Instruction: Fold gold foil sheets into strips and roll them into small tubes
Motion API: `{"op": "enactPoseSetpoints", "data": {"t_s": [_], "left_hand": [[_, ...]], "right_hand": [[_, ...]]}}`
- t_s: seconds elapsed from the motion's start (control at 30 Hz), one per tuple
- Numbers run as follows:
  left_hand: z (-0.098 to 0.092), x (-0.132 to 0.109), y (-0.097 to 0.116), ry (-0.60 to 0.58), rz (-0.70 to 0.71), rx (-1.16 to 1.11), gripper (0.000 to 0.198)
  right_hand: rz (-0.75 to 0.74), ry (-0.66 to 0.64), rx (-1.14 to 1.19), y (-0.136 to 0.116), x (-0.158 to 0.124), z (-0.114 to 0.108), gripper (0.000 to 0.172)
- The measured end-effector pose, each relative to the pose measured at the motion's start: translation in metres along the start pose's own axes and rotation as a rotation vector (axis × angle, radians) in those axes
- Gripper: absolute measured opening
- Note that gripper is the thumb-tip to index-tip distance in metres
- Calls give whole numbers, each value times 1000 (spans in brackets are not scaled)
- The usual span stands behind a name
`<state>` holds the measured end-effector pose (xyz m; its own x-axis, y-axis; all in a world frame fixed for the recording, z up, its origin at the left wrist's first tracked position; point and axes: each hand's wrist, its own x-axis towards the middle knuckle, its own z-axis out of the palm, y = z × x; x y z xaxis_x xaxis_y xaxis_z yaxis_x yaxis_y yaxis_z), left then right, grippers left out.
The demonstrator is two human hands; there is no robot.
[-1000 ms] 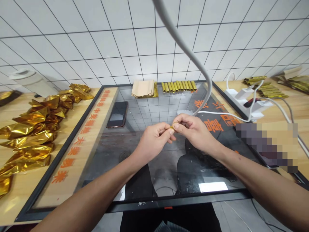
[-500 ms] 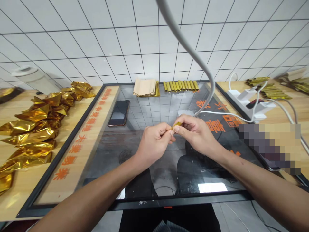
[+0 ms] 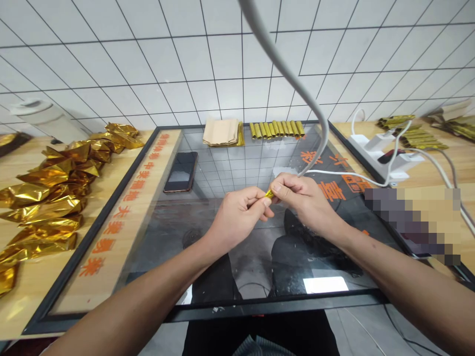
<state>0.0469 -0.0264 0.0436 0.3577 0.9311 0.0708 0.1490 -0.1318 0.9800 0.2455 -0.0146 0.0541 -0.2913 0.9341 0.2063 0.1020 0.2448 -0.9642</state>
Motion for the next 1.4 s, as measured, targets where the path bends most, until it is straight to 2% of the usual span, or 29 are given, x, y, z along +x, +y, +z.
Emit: {"op": "enactPoseSetpoints", "data": {"t_s": [0.1,0.17,0.33,0.43,0.57,0.73,0.8,0.97,1.17,1.3,1.4], "left_hand": [[-3,2,-1,18,-15,34,19],[-6,2,-2,37,23,147,23],[-13,0,-3,55,179,481,23],[-14,0,-2,50,180,541,23],[-18,2,-2,57,154,559,22],[-20,1,-5,47,228,697,28],[-19,1,-4,70,233,658,27],[-23,6,-2,75,198,399,15],[-23,4,-3,70,254,453,16],[-22,6,-2,60,205,355,14],[-25,7,-2,60,201,332,18]], "right_hand": [[0,30,-17,1,3,-4,41],[-31,-7,-98,2,5,-8,37],[-281,-124,-393,2,5,-15,14],[-370,-143,-445,2,6,-18,17],[-361,-115,-473,6,8,-23,17],[-466,-181,-628,9,7,-22,16],[-485,-165,-636,7,5,-21,18],[-459,-85,-658,7,4,-25,19],[-482,-173,-666,9,5,-24,20],[-465,-136,-583,8,4,-23,19],[-446,-134,-608,8,4,-23,18]]}}
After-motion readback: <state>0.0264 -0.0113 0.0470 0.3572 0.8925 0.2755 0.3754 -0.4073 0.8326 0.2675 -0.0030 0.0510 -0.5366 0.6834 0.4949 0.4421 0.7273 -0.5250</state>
